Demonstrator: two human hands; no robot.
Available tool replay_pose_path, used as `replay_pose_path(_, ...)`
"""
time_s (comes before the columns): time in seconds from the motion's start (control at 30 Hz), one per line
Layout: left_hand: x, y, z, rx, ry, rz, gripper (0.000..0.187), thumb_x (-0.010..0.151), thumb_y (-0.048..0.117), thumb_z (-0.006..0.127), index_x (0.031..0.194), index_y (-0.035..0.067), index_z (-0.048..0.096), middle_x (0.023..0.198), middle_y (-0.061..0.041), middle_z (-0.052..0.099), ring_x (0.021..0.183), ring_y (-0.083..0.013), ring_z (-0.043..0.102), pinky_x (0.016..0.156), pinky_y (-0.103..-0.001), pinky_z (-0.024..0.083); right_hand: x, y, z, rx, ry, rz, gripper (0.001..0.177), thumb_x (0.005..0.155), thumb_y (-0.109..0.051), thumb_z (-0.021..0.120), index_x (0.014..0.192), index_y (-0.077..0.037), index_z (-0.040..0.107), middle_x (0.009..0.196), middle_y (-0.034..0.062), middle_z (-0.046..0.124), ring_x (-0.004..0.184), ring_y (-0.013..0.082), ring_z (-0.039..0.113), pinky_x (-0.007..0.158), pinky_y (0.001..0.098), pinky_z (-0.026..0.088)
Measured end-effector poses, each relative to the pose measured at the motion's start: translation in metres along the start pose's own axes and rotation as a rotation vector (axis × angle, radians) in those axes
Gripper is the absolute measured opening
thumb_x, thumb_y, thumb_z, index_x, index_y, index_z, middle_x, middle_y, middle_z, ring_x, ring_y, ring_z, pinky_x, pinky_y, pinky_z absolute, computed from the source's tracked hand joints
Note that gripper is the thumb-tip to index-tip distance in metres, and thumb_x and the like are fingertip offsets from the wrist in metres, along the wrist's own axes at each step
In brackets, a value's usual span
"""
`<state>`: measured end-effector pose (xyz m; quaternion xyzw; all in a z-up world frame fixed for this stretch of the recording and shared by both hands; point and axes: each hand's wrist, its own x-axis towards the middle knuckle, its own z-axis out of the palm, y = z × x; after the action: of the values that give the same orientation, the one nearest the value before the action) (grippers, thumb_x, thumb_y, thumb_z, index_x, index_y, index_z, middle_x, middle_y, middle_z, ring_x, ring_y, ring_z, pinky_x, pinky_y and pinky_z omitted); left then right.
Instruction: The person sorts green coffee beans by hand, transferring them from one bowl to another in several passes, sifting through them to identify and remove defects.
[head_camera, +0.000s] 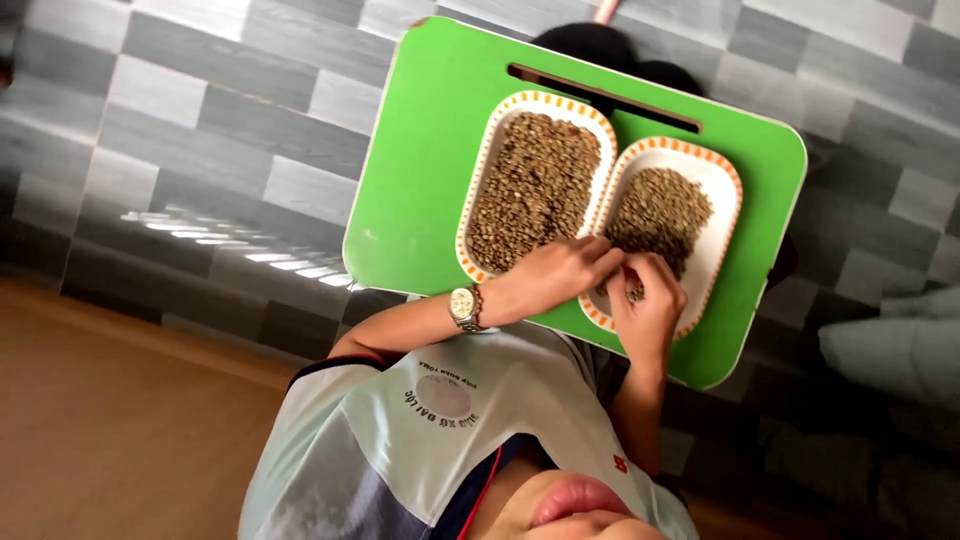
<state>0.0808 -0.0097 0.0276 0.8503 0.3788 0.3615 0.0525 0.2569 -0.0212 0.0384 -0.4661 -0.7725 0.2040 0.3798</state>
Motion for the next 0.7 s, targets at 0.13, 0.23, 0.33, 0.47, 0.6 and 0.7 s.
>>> replay_pose_path(0.13, 0.003, 0.004, -0.014, 0.007, 0.007, 0.007, 0.008, 0.096, -0.002, 0.052, 0.09, 0.002, 0.055, 0.075, -0.009, 0.054, 0.069, -0.0307, 0.069, 0.061, -0.035, 0.058, 0.0, 0.001, 0.003, 0.0, 0.012, 0.003, 0.015, 0.1, -0.001, 0.067, 0.085, -0.003, 0.068, 0.066, 0.006, 0.055, 0.062, 0.024, 0.059, 0.061, 0.0365, 0.051)
replay_pose_path(0.23, -0.005, -0.002, -0.01, 0.022, 0.006, -0.011, 0.01, 0.098, 0.001, 0.048, 0.093, 0.003, 0.056, 0.077, -0.008, 0.055, 0.069, -0.0302, 0.069, 0.06, -0.035, 0.058, 0.002, 0.003, 0.01, -0.001, 0.008, -0.001, 0.014, 0.098, -0.001, 0.067, 0.085, -0.004, 0.07, 0.067, 0.0041, 0.056, 0.06, 0.0226, 0.057, 0.061, 0.0363, 0.049)
replay_pose_path(0.33, -0.006, -0.003, -0.027, 0.023, -0.008, -0.034, 0.009, 0.097, 0.0, 0.048, 0.095, 0.003, 0.057, 0.079, -0.008, 0.055, 0.07, -0.0306, 0.07, 0.061, -0.036, 0.059, 0.011, -0.006, 0.013, 0.024, -0.016, -0.015, 0.013, 0.098, -0.002, 0.067, 0.085, -0.004, 0.069, 0.066, 0.005, 0.054, 0.059, 0.0244, 0.058, 0.06, 0.0364, 0.049)
replay_pose_path(0.47, -0.013, -0.01, -0.029, 0.016, 0.01, -0.05, 0.008, 0.1, 0.005, 0.048, 0.096, 0.003, 0.056, 0.077, -0.008, 0.053, 0.071, -0.033, 0.068, 0.059, -0.038, 0.057, 0.017, -0.008, 0.021, 0.012, -0.031, -0.038, 0.012, 0.097, -0.004, 0.069, 0.085, -0.006, 0.07, 0.068, 0.0042, 0.058, 0.061, 0.0239, 0.06, 0.06, 0.0359, 0.05)
replay_pose_path(0.6, -0.02, -0.013, -0.03, 0.036, -0.006, -0.076, 0.01, 0.099, 0.004, 0.049, 0.101, 0.003, 0.059, 0.08, -0.009, 0.056, 0.072, -0.0297, 0.07, 0.06, -0.036, 0.059, 0.023, -0.012, 0.024, 0.049, -0.041, -0.051, 0.013, 0.098, -0.001, 0.066, 0.085, -0.002, 0.069, 0.066, 0.0062, 0.055, 0.059, 0.0261, 0.059, 0.059, 0.0366, 0.049)
replay_pose_path(0.7, -0.023, -0.016, -0.029, 0.005, -0.022, -0.103, 0.012, 0.1, 0.004, 0.049, 0.104, 0.003, 0.061, 0.084, -0.01, 0.059, 0.074, -0.0301, 0.072, 0.061, -0.036, 0.06, 0.024, -0.014, 0.025, 0.059, -0.054, -0.05, 0.012, 0.098, 0.0, 0.066, 0.087, -0.001, 0.07, 0.067, 0.0076, 0.055, 0.06, 0.0279, 0.059, 0.06, 0.0375, 0.05)
